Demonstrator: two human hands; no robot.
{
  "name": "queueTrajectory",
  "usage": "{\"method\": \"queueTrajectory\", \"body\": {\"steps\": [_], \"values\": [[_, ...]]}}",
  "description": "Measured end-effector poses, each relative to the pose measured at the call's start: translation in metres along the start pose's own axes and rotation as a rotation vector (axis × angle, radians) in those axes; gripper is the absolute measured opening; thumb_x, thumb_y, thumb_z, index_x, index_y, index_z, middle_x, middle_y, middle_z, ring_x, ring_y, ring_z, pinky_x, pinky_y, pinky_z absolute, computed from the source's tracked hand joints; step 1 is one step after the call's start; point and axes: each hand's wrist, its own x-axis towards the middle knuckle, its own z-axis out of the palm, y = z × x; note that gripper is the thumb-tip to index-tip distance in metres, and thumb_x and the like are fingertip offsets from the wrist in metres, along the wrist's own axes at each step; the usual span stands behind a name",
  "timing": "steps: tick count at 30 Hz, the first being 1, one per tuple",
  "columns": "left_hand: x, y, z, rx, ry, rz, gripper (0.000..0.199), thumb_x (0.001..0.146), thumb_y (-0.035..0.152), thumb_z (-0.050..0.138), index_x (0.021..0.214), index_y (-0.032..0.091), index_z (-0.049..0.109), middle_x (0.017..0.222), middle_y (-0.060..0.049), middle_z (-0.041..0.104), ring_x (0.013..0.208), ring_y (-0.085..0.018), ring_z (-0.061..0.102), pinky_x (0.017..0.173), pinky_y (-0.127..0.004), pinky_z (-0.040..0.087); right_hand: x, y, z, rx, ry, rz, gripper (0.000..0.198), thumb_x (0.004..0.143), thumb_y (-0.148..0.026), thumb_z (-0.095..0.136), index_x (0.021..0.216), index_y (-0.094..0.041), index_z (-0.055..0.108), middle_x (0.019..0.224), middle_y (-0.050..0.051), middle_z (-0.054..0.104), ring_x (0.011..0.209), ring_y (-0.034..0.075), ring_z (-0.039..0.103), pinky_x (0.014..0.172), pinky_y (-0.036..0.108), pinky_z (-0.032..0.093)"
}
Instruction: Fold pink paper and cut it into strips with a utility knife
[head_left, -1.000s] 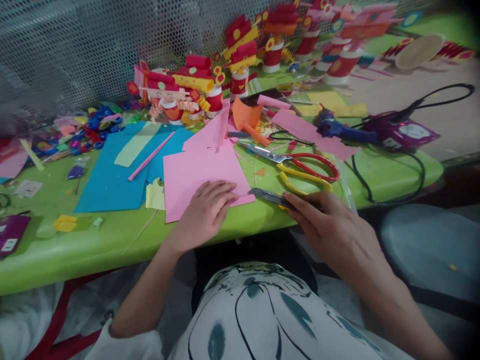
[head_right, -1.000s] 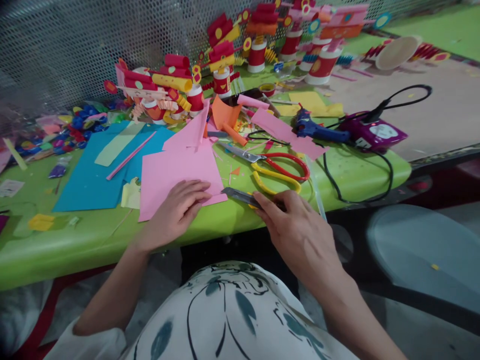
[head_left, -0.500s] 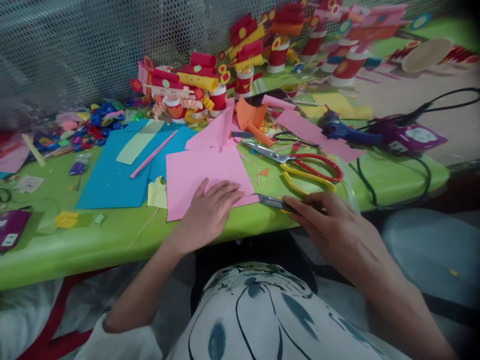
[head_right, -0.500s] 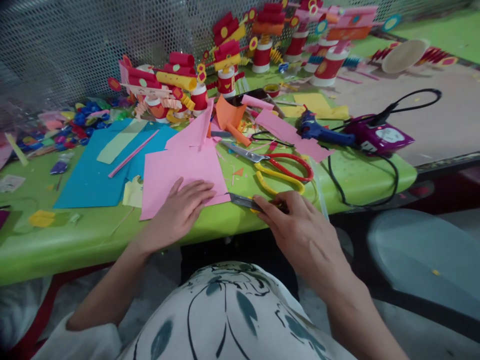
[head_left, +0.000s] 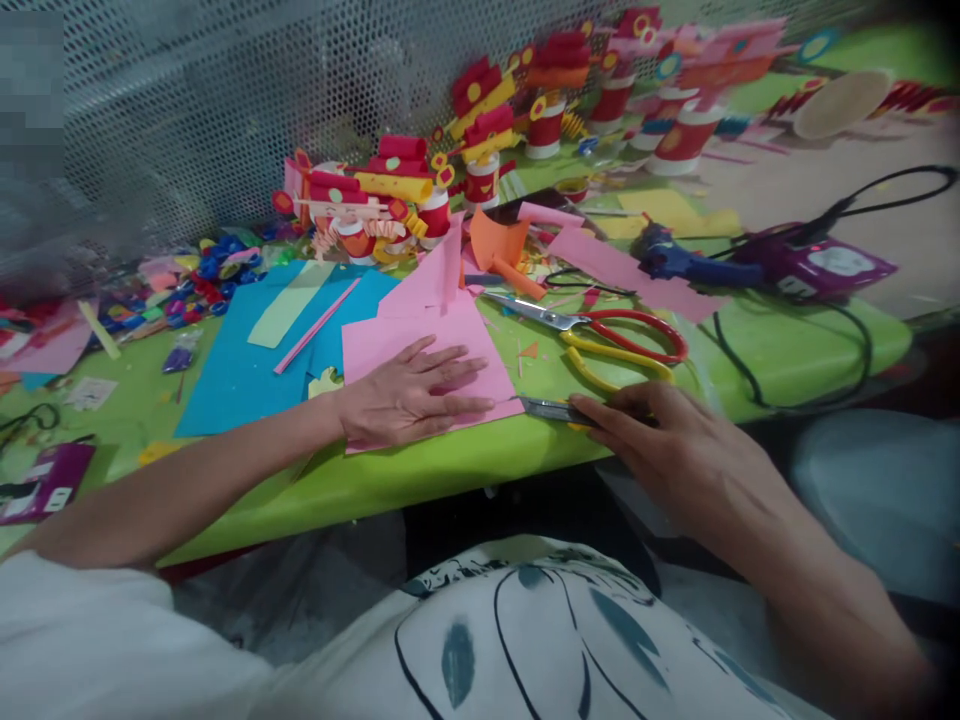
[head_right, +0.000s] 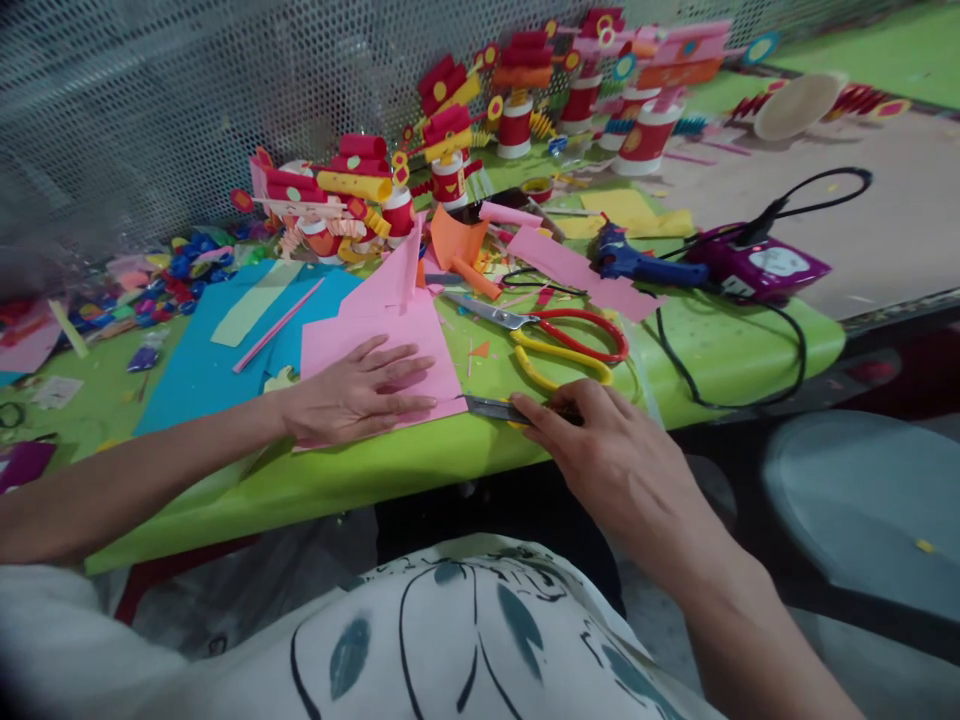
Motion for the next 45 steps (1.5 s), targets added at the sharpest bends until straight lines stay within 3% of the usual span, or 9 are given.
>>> {"method": "queueTrajectory", "body": {"steps": [3,9,20,33,38,45], "values": [[0.001,0.001,0.011,-0.037,-0.066,-0.022,0.054,0.116,0.047,0.040,0.170,0.052,0.035,0.186,0.007,0.020,0.174,-0.027,0.017,0.139,-0.059,0.013,0.000,0.001,0.000,0.022,0.002,0.004,0.045,0.111,-0.044,0.041,0.142,-0.033,0.073,0.111,0.013,0.066,0.087,0.024,0.063,0.072,0.038,0.049],[0.001,0.005,0.010,-0.083,-0.093,-0.058,0.054,0.118,0.048,0.030,0.172,0.052,0.028,0.187,0.009,0.013,0.174,-0.024,0.014,0.139,-0.057,0.008,-0.002,0.002,-0.006,0.005,-0.022,-0.022,0.042,0.110,-0.039,0.046,0.142,-0.031,0.073,0.110,0.012,0.068,0.086,0.025,0.065,0.067,0.038,0.049],[0.004,0.007,0.010,-0.111,-0.109,-0.073,0.055,0.118,0.049,0.031,0.172,0.053,0.027,0.187,0.007,0.013,0.174,-0.028,0.015,0.138,-0.061,0.009,-0.001,-0.006,-0.009,-0.013,-0.043,-0.023,0.041,0.110,-0.037,0.047,0.140,-0.030,0.073,0.110,0.012,0.070,0.091,0.024,0.066,0.069,0.036,0.053],[0.006,0.014,0.010,-0.107,-0.084,-0.096,0.057,0.117,0.048,0.033,0.173,0.051,0.025,0.187,0.005,0.017,0.173,-0.031,0.018,0.137,-0.063,0.012,-0.001,-0.014,-0.004,0.028,0.004,-0.040,0.039,0.110,-0.041,0.050,0.135,-0.026,0.076,0.106,0.010,0.070,0.085,0.022,0.067,0.063,0.034,0.047],[0.007,0.017,0.010,-0.113,-0.075,-0.105,0.059,0.117,0.046,0.036,0.173,0.052,0.023,0.186,0.006,0.017,0.173,-0.031,0.019,0.138,-0.062,0.011,-0.002,-0.014,-0.007,0.042,-0.033,-0.019,0.037,0.109,-0.041,0.051,0.136,-0.031,0.075,0.105,0.009,0.071,0.084,0.022,0.066,0.063,0.035,0.045],[0.007,0.017,0.010,-0.121,-0.073,-0.113,0.056,0.116,0.045,0.038,0.171,0.052,0.032,0.186,0.006,0.019,0.173,-0.030,0.020,0.138,-0.061,0.012,-0.006,-0.020,-0.013,0.011,-0.042,-0.030,0.036,0.108,-0.035,0.055,0.137,-0.025,0.073,0.104,0.011,0.070,0.082,0.022,0.065,0.064,0.035,0.046]]}}
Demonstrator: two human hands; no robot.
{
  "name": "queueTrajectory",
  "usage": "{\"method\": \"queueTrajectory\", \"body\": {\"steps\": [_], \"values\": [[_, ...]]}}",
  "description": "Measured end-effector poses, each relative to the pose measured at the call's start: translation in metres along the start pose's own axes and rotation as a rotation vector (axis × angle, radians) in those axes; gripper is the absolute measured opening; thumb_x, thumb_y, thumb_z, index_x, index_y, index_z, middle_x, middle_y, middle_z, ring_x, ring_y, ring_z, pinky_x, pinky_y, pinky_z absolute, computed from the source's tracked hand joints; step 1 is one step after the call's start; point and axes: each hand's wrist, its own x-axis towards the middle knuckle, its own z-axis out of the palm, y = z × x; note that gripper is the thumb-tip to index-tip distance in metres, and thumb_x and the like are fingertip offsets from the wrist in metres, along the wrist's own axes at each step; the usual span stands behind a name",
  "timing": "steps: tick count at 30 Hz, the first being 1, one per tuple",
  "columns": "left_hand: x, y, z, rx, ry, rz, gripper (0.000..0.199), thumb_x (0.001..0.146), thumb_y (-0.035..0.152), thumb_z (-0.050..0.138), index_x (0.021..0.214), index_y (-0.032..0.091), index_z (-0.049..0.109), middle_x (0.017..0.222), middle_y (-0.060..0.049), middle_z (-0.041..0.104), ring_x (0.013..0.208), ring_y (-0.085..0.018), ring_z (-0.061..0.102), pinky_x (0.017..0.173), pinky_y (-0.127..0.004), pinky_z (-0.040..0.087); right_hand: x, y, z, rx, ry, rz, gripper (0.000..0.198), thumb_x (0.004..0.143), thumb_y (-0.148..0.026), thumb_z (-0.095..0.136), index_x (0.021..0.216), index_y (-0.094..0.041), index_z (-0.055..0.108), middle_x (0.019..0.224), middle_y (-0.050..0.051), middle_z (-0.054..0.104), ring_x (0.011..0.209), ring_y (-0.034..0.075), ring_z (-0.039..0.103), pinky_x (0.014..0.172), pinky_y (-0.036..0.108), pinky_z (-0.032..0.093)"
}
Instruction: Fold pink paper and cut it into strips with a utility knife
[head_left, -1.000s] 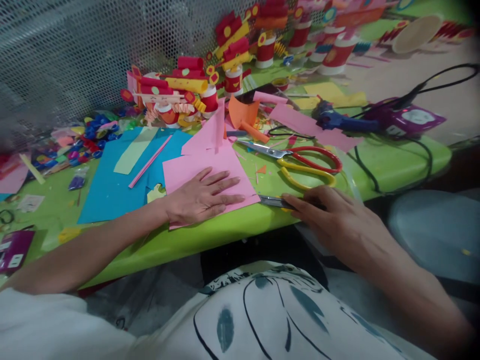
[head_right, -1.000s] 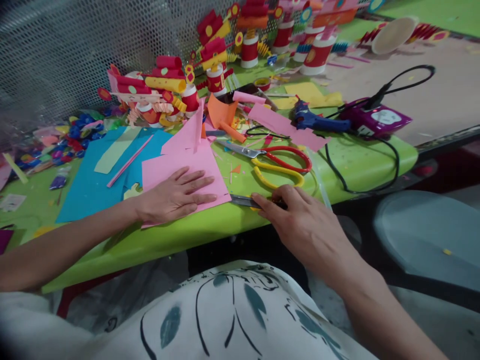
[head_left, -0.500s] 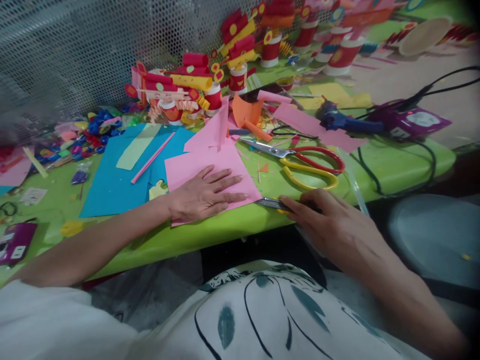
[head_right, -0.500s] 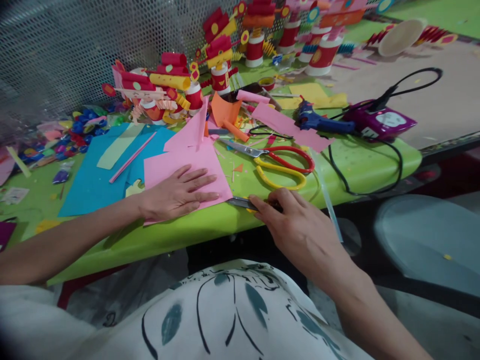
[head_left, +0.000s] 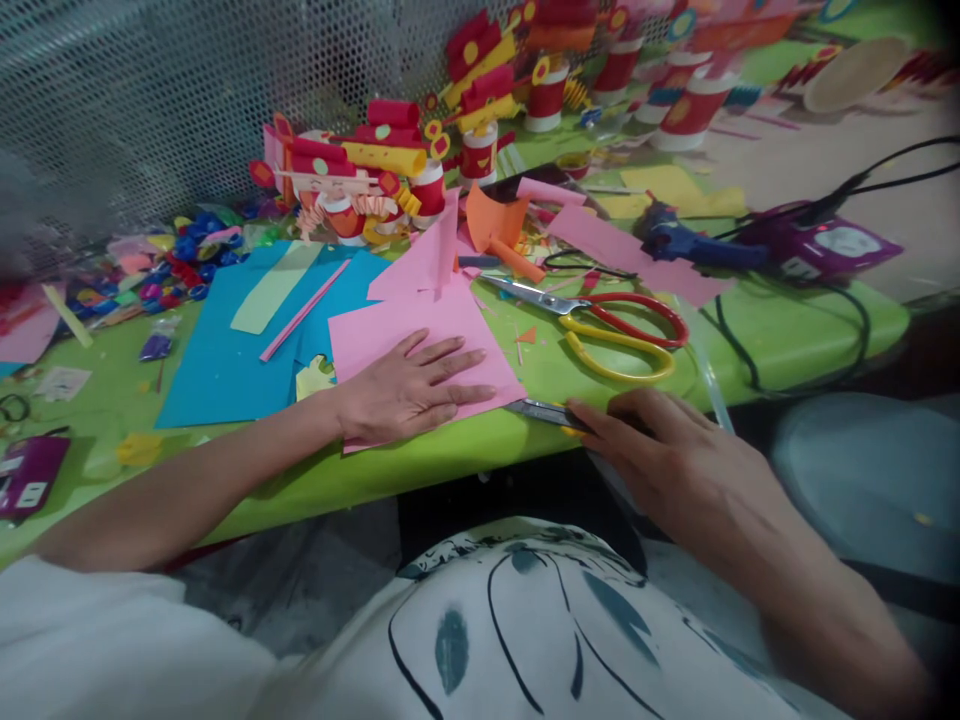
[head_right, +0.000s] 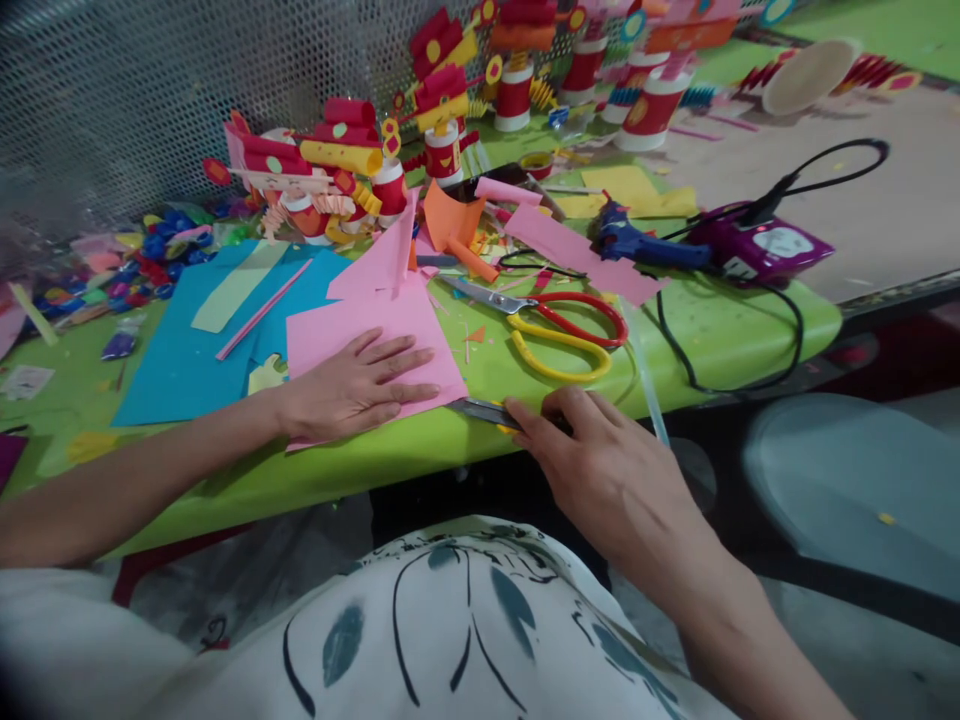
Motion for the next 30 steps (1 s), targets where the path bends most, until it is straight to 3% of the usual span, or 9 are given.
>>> {"method": "queueTrajectory", "body": {"steps": [6,9,30], "values": [[0.001,0.002,-0.004,0.001,-0.015,0.008,0.055,0.117,0.047,0.034,0.172,0.049,0.033,0.186,0.004,0.020,0.173,-0.033,0.021,0.136,-0.065,0.016,0.010,-0.012,-0.001,0.060,0.077,0.006,0.027,0.109,-0.034,0.056,0.125,-0.019,0.071,0.106,0.010,0.075,0.090,0.023,0.071,0.075,0.037,0.055],[0.001,0.003,-0.004,0.003,-0.012,-0.004,0.055,0.117,0.047,0.035,0.172,0.049,0.034,0.186,0.004,0.021,0.173,-0.032,0.020,0.137,-0.064,0.015,0.010,-0.017,-0.002,0.057,0.072,0.005,0.024,0.109,-0.035,0.057,0.120,-0.020,0.071,0.106,0.009,0.076,0.088,0.022,0.073,0.073,0.035,0.056],[0.005,0.010,-0.003,-0.008,-0.005,-0.013,0.056,0.116,0.044,0.038,0.171,0.047,0.038,0.186,0.000,0.023,0.172,-0.035,0.023,0.135,-0.068,0.017,0.015,-0.027,0.003,0.042,0.088,-0.056,0.027,0.106,-0.033,0.062,0.125,-0.019,0.076,0.103,0.008,0.075,0.086,0.020,0.071,0.068,0.034,0.054]]}}
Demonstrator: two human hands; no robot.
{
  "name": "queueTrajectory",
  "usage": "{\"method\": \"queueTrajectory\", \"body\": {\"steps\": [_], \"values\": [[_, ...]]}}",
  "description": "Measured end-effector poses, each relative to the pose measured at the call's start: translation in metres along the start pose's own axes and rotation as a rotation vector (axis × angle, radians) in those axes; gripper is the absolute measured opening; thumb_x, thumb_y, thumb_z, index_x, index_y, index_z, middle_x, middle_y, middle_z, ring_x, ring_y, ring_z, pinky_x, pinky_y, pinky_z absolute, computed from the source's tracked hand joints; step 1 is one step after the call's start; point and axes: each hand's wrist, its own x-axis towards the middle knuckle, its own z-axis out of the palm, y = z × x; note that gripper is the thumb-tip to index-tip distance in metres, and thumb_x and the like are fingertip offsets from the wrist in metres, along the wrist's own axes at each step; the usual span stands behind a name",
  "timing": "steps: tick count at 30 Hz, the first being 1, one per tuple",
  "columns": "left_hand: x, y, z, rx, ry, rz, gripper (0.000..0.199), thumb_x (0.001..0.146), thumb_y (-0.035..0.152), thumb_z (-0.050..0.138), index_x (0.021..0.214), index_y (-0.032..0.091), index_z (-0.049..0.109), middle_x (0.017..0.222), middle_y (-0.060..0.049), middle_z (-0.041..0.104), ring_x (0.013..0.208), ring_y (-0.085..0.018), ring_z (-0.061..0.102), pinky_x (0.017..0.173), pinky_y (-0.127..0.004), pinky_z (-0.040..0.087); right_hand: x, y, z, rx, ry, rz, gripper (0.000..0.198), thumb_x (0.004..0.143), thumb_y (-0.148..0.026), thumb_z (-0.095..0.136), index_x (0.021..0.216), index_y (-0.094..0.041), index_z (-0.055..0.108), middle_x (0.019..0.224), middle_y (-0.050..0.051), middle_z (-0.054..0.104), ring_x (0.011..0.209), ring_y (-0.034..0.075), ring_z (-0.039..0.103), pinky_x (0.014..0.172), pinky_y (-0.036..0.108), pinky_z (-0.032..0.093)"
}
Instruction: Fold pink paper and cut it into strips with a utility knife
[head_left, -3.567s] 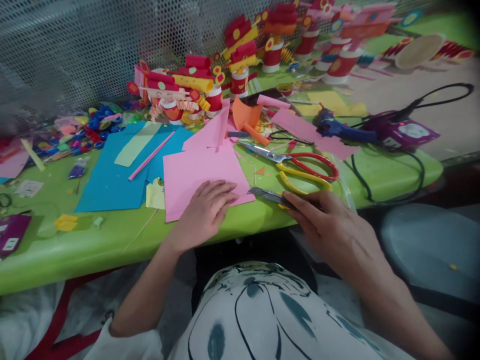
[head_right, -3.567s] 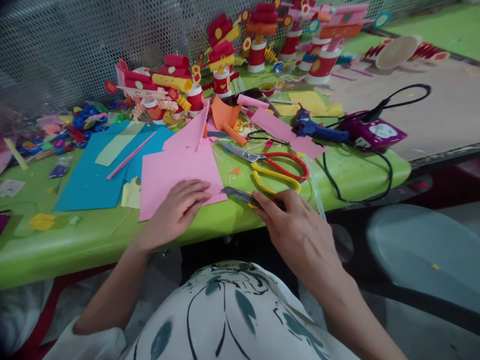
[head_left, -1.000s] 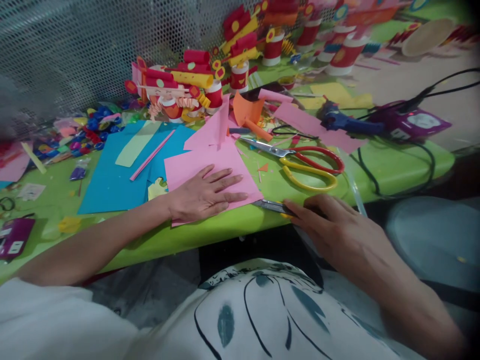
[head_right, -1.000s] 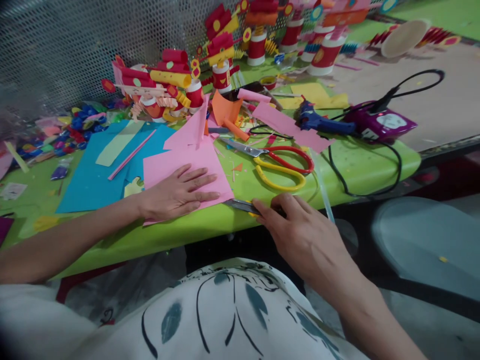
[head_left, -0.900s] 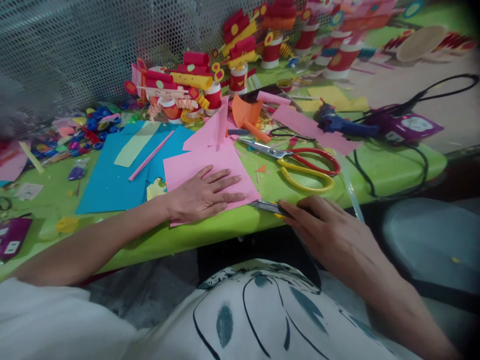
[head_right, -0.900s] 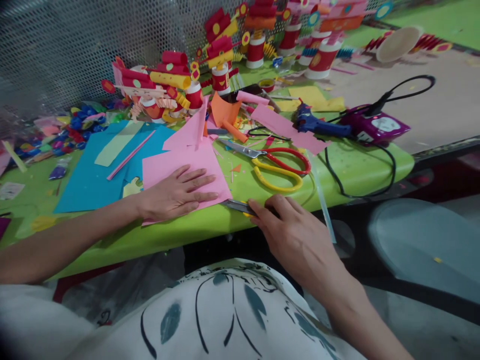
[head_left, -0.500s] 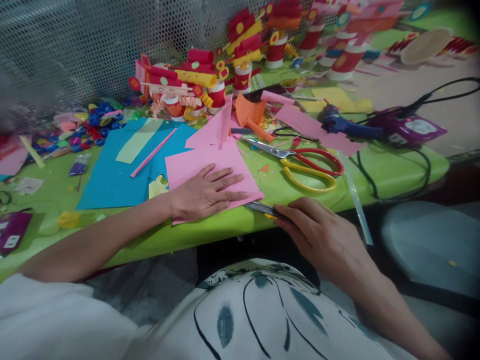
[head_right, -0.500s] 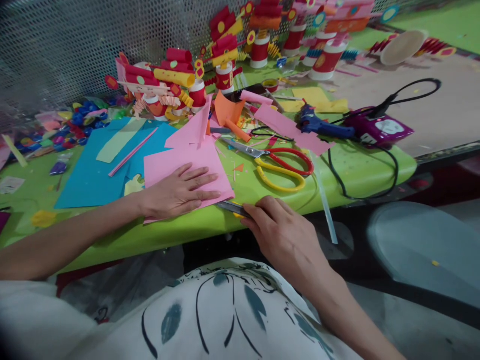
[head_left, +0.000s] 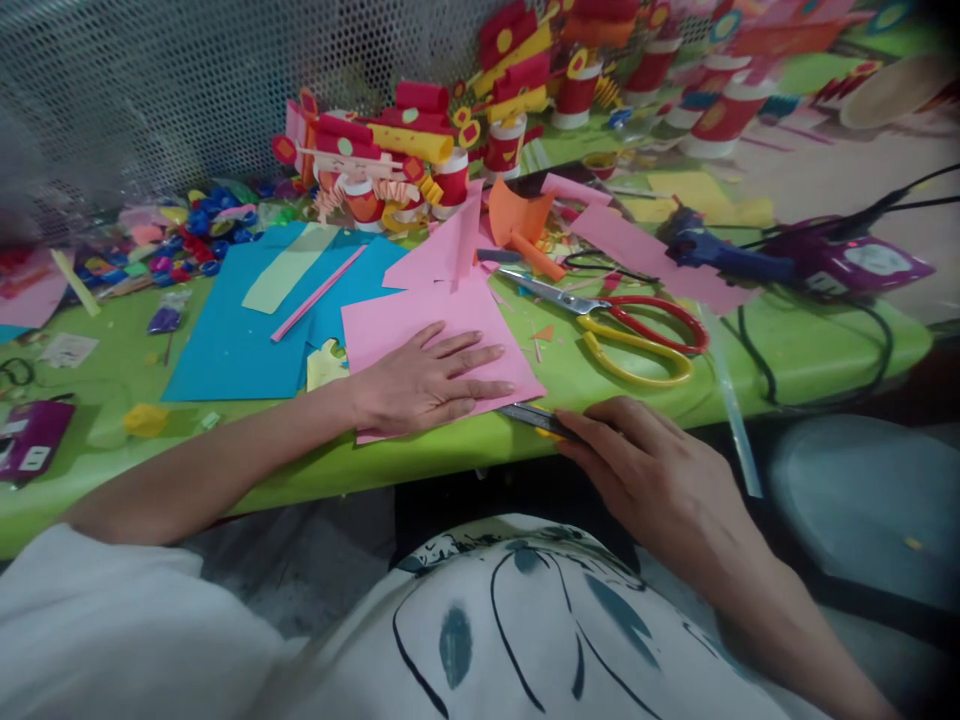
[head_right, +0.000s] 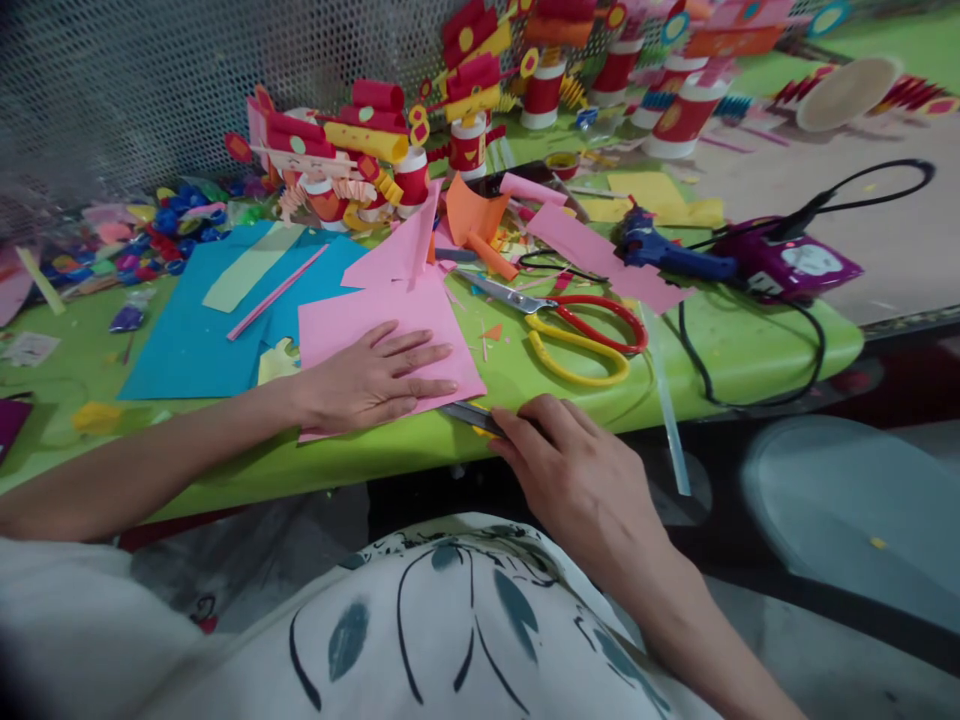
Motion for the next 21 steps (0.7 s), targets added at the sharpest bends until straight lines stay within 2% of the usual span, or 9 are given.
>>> {"method": "queueTrajectory", "body": {"steps": [6,12,21], "values": [[0.0016,0.0002,-0.0020,-0.003,-0.033,-0.011,0.056,0.116,0.047,0.034,0.172,0.050,0.032,0.186,0.004,0.021,0.173,-0.031,0.019,0.136,-0.066,0.014,-0.0014,0.0027,-0.0011,0.043,-0.013,-0.007,0.027,0.106,-0.031,0.062,0.126,-0.020,0.076,0.105,0.008,0.076,0.087,0.021,0.073,0.067,0.035,0.056],[0.0026,0.0033,-0.0054,-0.002,-0.056,-0.016,0.056,0.117,0.048,0.031,0.173,0.046,0.033,0.186,0.000,0.020,0.173,-0.034,0.018,0.135,-0.068,0.015,0.0035,-0.0016,-0.0007,0.071,0.015,-0.057,0.025,0.105,-0.029,0.063,0.123,-0.017,0.076,0.102,0.008,0.076,0.083,0.019,0.073,0.067,0.033,0.056],[0.0063,0.0085,-0.0031,-0.019,-0.024,-0.036,0.056,0.117,0.048,0.031,0.173,0.047,0.033,0.187,0.001,0.020,0.173,-0.033,0.018,0.135,-0.068,0.015,0.0035,-0.0065,0.0013,0.055,0.039,-0.076,0.024,0.106,-0.029,0.063,0.122,-0.015,0.075,0.101,0.008,0.074,0.082,0.018,0.072,0.067,0.032,0.056]]}}
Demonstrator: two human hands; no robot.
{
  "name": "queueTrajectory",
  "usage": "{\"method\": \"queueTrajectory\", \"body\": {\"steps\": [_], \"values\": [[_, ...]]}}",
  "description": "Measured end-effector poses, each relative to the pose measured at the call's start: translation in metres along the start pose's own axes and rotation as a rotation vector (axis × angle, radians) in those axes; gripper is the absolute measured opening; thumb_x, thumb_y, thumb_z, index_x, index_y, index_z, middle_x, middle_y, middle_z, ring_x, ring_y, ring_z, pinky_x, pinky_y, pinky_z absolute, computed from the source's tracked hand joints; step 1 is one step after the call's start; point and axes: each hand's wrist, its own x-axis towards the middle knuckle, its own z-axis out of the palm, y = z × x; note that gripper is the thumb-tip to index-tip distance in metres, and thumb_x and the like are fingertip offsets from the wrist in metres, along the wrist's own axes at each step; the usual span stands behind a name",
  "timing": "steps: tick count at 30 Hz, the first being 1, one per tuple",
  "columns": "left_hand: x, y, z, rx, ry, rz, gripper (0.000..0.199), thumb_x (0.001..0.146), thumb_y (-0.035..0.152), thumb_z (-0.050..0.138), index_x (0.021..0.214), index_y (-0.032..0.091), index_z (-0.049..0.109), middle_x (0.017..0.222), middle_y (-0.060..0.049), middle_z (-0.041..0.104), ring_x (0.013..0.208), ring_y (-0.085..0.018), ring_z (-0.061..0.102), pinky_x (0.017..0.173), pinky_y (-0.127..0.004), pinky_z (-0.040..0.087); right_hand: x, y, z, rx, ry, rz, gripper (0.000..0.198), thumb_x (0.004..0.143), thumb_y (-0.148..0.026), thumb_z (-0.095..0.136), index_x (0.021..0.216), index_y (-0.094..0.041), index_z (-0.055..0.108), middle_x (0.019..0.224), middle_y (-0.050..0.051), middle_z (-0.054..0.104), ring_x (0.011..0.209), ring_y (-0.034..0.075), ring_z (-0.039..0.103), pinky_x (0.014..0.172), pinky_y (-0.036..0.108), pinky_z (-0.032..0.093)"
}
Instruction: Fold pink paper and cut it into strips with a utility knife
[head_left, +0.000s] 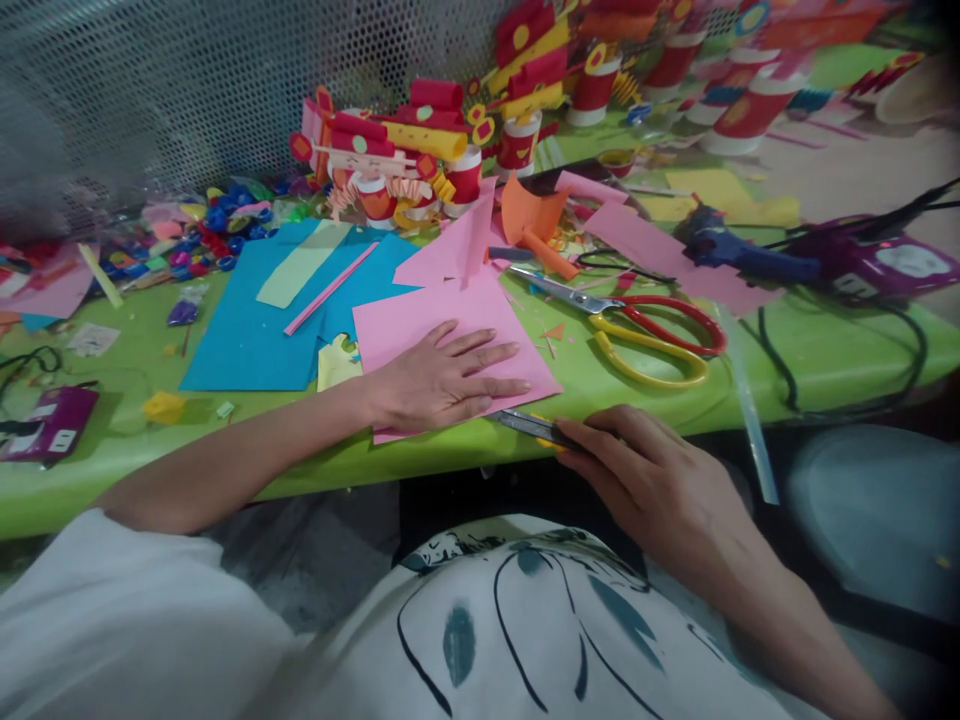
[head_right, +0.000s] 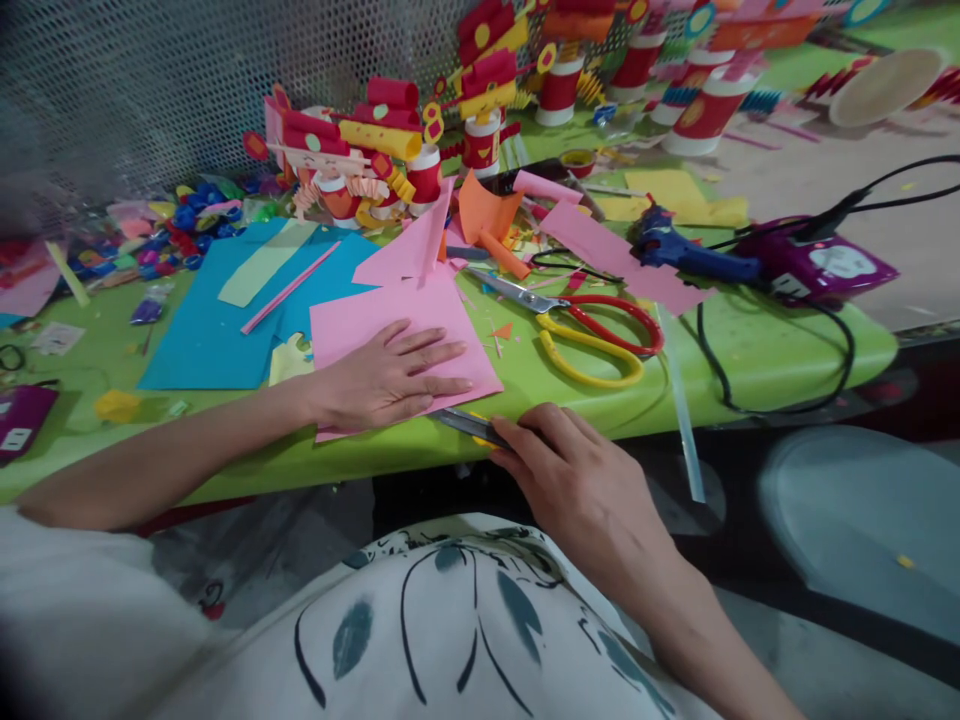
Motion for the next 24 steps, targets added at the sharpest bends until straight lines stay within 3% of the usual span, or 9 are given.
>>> {"method": "queueTrajectory", "body": {"steps": [17,20,24], "values": [[0.033,0.009,0.003,-0.012,0.051,-0.060,0.056,0.118,0.049,0.029,0.173,0.044,0.035,0.187,-0.001,0.019,0.172,-0.038,0.020,0.134,-0.073,0.016,-0.005,-0.002,0.004,0.050,0.005,0.020,0.025,0.105,-0.029,0.064,0.123,-0.015,0.074,0.104,0.007,0.073,0.086,0.018,0.072,0.071,0.032,0.058],[0.032,0.009,0.010,0.010,0.151,-0.070,0.054,0.118,0.048,0.031,0.171,0.041,0.041,0.185,-0.005,0.028,0.170,-0.038,0.027,0.134,-0.073,0.015,-0.006,-0.002,0.005,0.044,0.012,0.038,0.025,0.104,-0.030,0.065,0.123,-0.015,0.075,0.103,0.007,0.073,0.087,0.019,0.072,0.071,0.032,0.058],[0.029,0.011,0.009,0.004,0.435,-0.068,0.050,0.117,0.050,0.039,0.154,0.027,0.062,0.164,-0.012,0.061,0.154,-0.030,0.054,0.137,-0.064,0.014,-0.006,-0.003,0.007,0.019,0.005,0.054,0.026,0.105,-0.032,0.064,0.122,-0.016,0.076,0.104,0.008,0.074,0.087,0.019,0.073,0.068,0.033,0.056]]}}
